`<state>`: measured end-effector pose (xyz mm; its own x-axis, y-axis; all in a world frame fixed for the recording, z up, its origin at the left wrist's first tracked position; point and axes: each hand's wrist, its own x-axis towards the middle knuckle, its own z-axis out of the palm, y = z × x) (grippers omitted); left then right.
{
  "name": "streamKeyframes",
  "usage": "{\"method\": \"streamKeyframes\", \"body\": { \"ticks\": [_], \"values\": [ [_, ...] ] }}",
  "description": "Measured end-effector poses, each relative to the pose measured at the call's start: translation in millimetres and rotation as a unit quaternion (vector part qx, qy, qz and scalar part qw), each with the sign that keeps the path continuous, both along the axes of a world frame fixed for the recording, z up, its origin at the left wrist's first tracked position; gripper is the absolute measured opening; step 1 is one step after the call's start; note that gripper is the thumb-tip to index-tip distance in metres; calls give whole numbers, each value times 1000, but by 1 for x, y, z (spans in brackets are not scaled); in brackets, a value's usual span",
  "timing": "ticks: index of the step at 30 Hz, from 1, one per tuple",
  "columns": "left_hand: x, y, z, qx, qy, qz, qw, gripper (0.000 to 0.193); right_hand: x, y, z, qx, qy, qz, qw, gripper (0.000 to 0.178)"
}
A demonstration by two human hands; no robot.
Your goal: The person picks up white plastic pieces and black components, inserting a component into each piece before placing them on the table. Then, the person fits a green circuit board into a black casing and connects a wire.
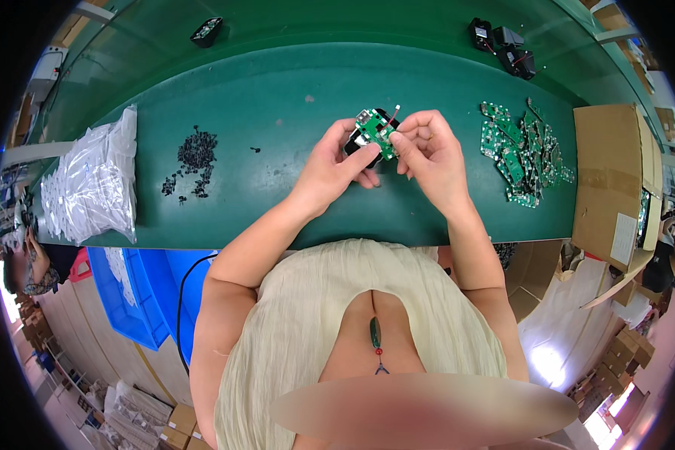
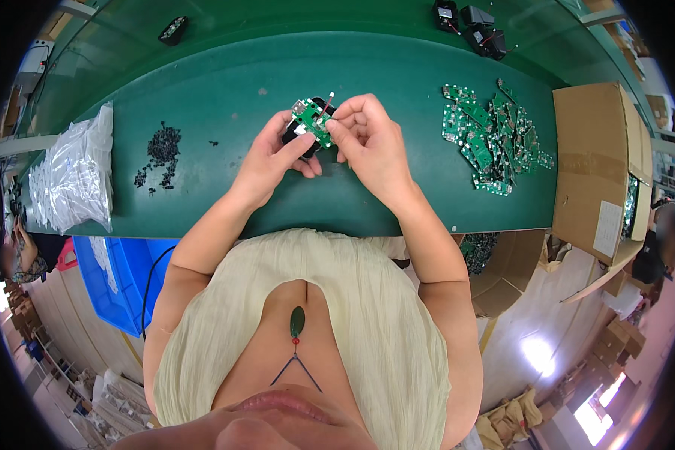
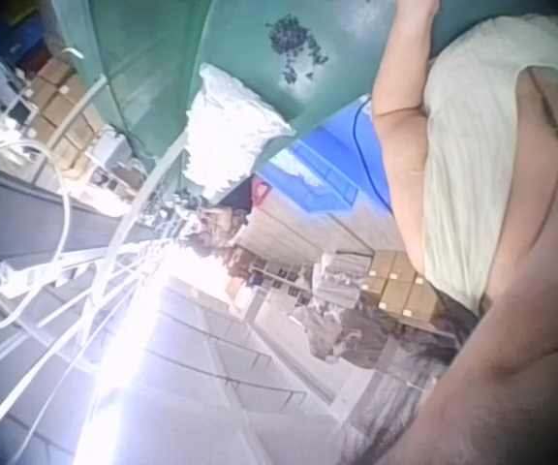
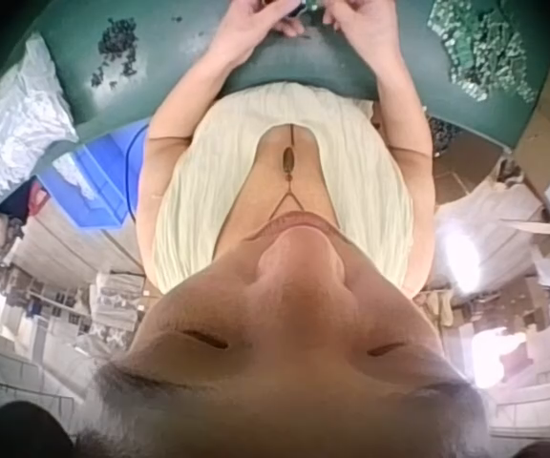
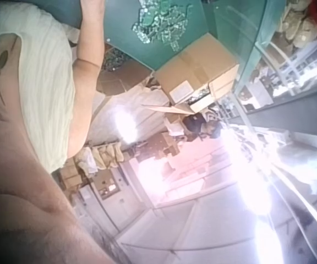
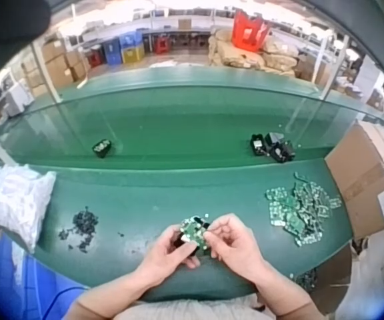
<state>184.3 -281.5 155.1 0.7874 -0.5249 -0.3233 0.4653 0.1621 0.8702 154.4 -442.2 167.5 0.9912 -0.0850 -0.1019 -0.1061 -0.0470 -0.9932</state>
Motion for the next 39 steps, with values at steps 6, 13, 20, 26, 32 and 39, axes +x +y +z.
{"method": "streamKeyframes", "body": {
  "ticks": [6,13,20,26,32,39],
  "values": [
    [-2,-4,-2,37,-44,-4,998,36,0,0,-6,-98,-24,17,995,11],
    [-3,-2,-4,22,-7,11,1000,28,-1,6,-8,-164,-57,-30,984,8],
    [-7,-1,0,112,-175,35,977,27,9,6,-10,-82,-119,-48,988,13],
    [-9,0,-7,148,-257,35,954,32,8,8,-5,-53,-61,-15,997,9],
    [-10,3,-6,162,-279,20,946,32,8,12,-4,111,-48,-13,993,9],
    [-13,5,-3,180,-275,8,944,33,6,15,-10,108,-70,-4,992,8]
  ]
}}
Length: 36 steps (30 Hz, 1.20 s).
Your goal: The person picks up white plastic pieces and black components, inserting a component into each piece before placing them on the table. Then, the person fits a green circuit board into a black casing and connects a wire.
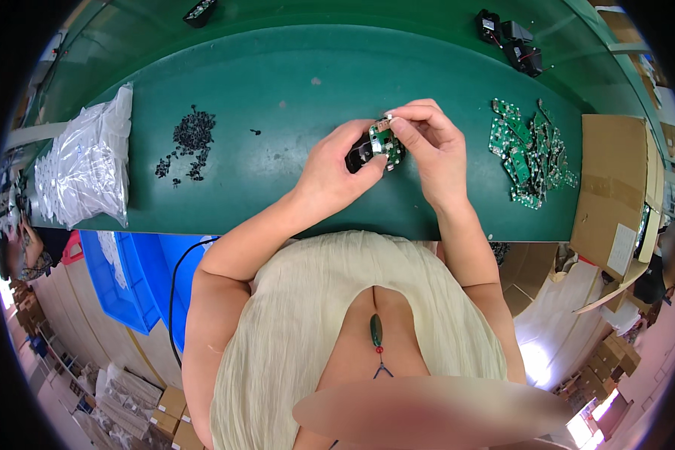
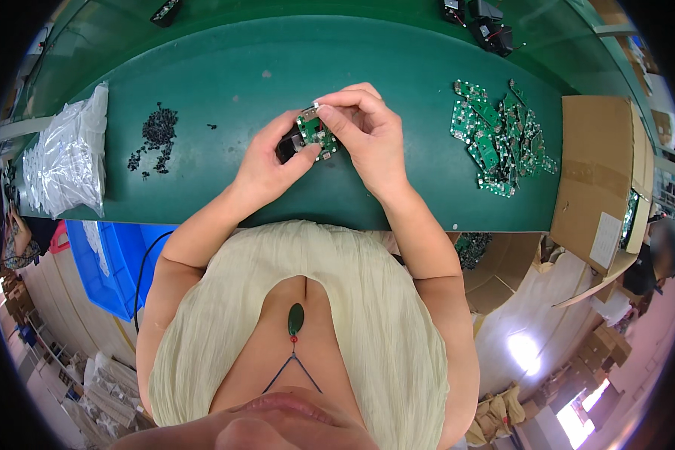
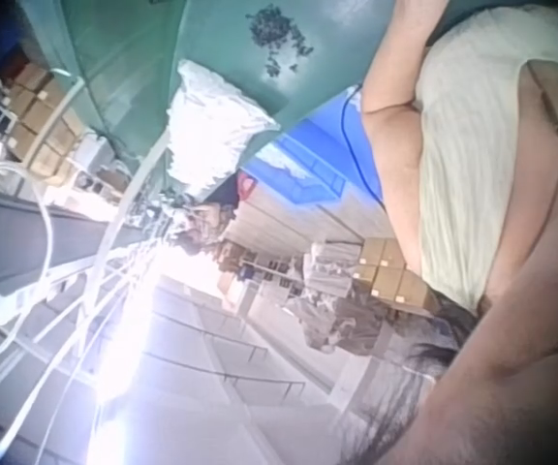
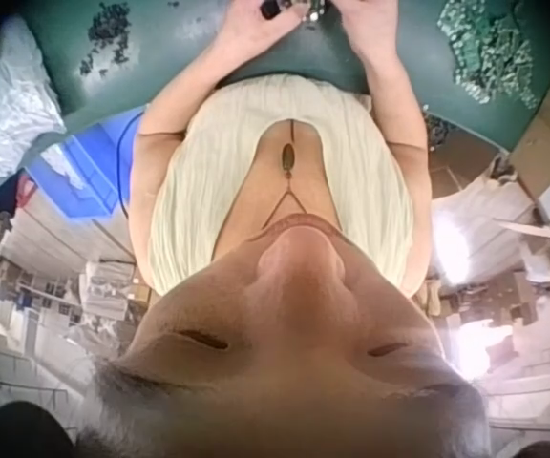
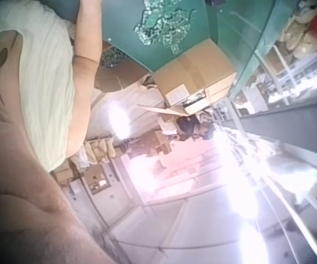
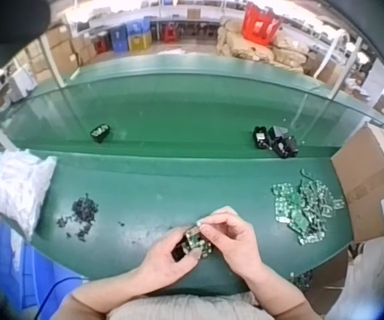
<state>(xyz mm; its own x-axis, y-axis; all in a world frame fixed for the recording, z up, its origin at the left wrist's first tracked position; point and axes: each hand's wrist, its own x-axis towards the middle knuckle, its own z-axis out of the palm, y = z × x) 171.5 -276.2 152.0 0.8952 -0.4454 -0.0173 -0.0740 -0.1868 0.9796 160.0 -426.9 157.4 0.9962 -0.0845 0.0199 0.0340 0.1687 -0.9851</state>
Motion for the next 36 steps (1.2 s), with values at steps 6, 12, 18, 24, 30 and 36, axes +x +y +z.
{"method": "streamKeyframes", "body": {
  "ticks": [6,12,18,24,30,36],
  "values": [
    [5,0,12,-18,48,-10,999,29,-2,7,-8,51,-69,-105,991,6],
    [11,2,18,-31,190,3,981,25,-1,6,-12,-175,-143,-77,971,9],
    [8,1,11,-22,114,28,993,25,-1,4,-10,-172,-116,-67,976,11],
    [9,1,4,39,29,24,999,31,0,6,-11,-107,-88,-54,989,8],
    [14,2,17,-66,158,-5,985,32,2,1,-10,-23,-71,9,997,3],
    [16,9,18,-28,224,-13,974,34,7,-23,18,-446,-214,114,862,13]
  ]
}}
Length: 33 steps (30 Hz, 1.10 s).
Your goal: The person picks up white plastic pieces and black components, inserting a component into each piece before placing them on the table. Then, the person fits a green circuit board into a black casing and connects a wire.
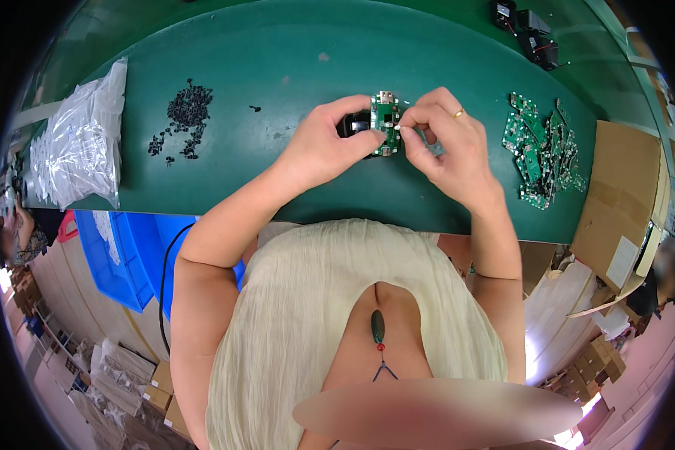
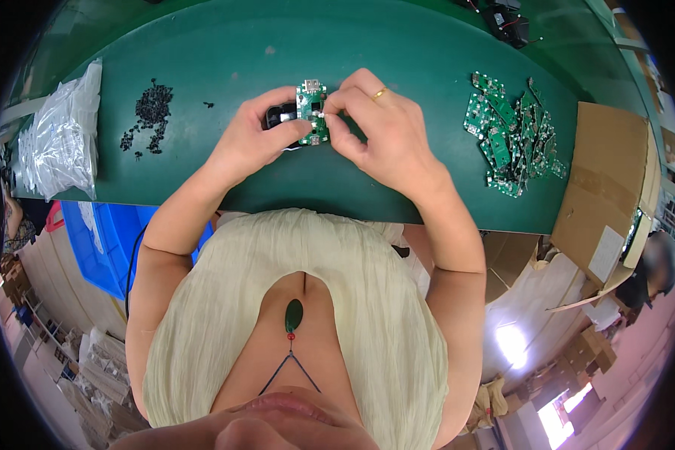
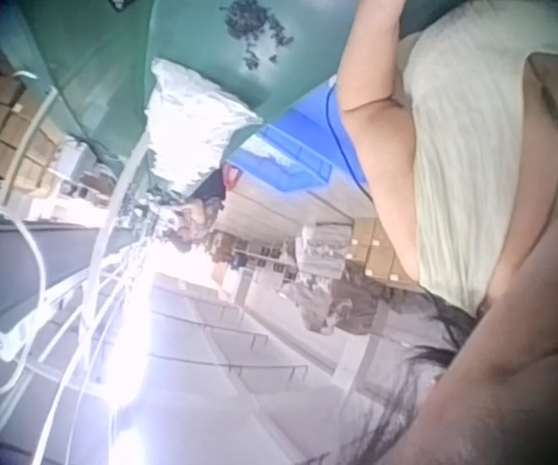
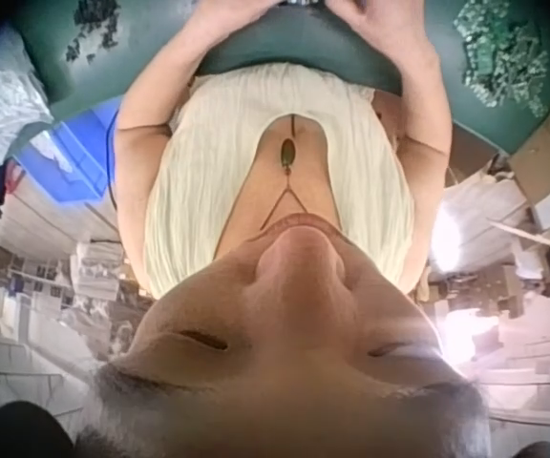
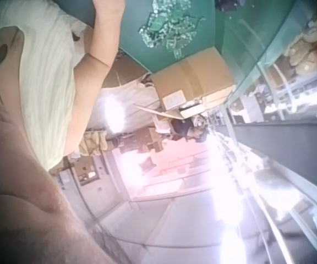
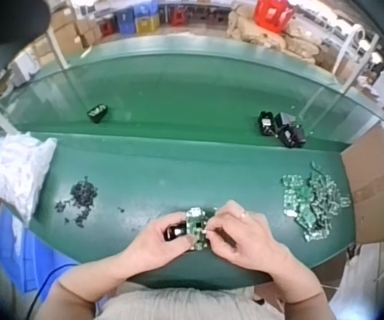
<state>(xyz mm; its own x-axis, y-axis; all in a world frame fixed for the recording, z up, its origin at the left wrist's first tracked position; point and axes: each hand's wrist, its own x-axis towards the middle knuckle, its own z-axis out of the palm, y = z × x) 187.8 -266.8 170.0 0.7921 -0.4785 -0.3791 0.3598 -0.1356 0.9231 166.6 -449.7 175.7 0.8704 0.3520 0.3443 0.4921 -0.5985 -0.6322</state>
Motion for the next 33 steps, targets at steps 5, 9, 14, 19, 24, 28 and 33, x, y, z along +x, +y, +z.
{"method": "streamKeyframes", "body": {
  "ticks": [5,9,14,19,24,28,33],
  "values": [
    [-5,-4,-5,80,-129,9,988,32,5,-1,10,-112,-88,25,989,16],
    [-4,-4,-1,117,-171,6,978,33,5,0,13,-140,-96,42,985,18],
    [-3,-3,3,170,-203,-5,964,34,6,0,15,-172,-81,66,980,18],
    [-3,-5,4,188,-214,-5,958,33,7,3,21,-182,-73,83,977,18],
    [-2,-6,8,209,-241,-16,948,30,6,5,22,-181,-56,68,980,18],
    [0,-6,8,233,-236,-44,942,35,6,6,23,-201,-48,77,975,19],
    [0,-7,11,240,-225,-54,943,34,8,6,23,-259,-78,96,958,14]
  ]
}}
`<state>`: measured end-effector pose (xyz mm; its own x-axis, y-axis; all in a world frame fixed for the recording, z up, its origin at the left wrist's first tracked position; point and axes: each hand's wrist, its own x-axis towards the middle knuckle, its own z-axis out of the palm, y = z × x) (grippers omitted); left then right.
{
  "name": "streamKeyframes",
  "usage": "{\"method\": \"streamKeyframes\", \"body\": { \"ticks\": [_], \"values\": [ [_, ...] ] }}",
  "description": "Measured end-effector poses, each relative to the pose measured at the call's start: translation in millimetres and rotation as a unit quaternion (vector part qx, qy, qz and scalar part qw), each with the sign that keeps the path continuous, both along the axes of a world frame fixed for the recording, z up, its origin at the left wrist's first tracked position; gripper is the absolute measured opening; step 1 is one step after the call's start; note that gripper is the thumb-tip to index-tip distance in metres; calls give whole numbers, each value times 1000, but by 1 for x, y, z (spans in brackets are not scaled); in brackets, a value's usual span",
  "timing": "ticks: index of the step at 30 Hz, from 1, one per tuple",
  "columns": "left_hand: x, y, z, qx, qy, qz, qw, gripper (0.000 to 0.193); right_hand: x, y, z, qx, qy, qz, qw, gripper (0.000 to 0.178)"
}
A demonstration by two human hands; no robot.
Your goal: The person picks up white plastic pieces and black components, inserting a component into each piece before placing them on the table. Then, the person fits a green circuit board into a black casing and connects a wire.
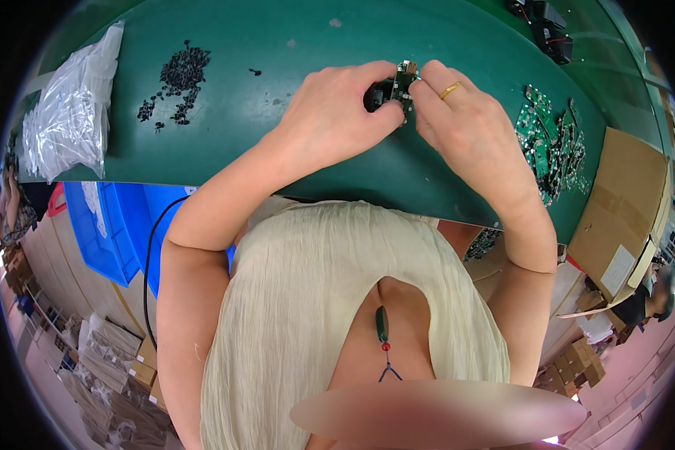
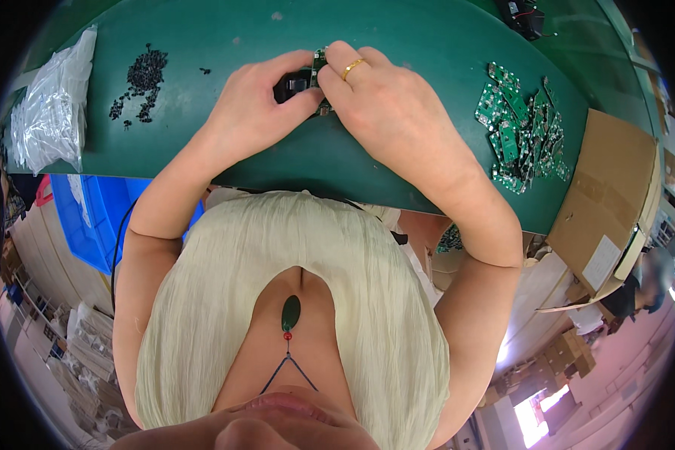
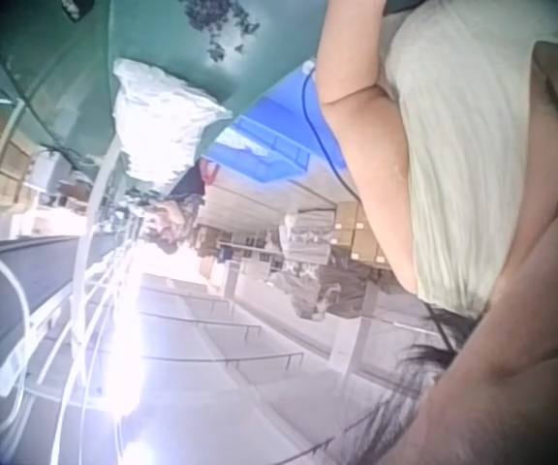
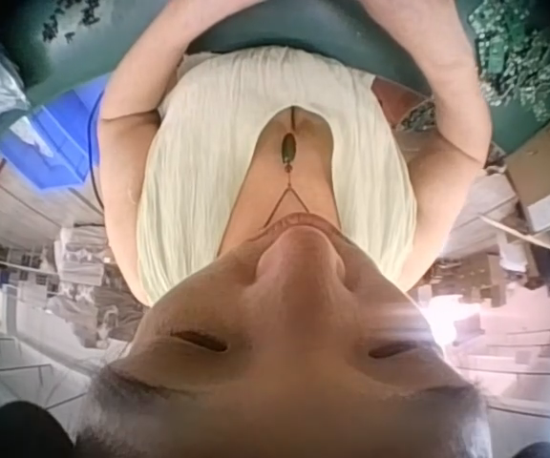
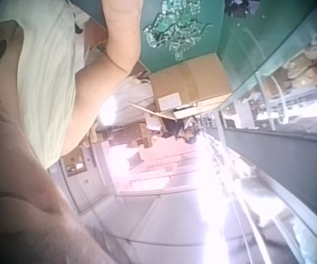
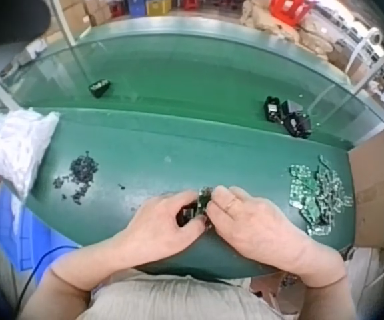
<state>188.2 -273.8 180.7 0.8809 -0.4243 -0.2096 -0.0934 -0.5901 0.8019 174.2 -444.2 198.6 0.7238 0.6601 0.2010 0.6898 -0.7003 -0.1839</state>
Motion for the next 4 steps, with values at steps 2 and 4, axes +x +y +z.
{"method": "streamKeyframes", "body": {
  "ticks": [2,4],
  "values": [
    [1,0,-2,14,-13,-8,1000,35,-1,2,0,-24,-12,7,1000,16],
    [2,-1,-4,10,-21,-8,1000,38,-3,5,0,-67,-18,11,998,17]
  ]
}}
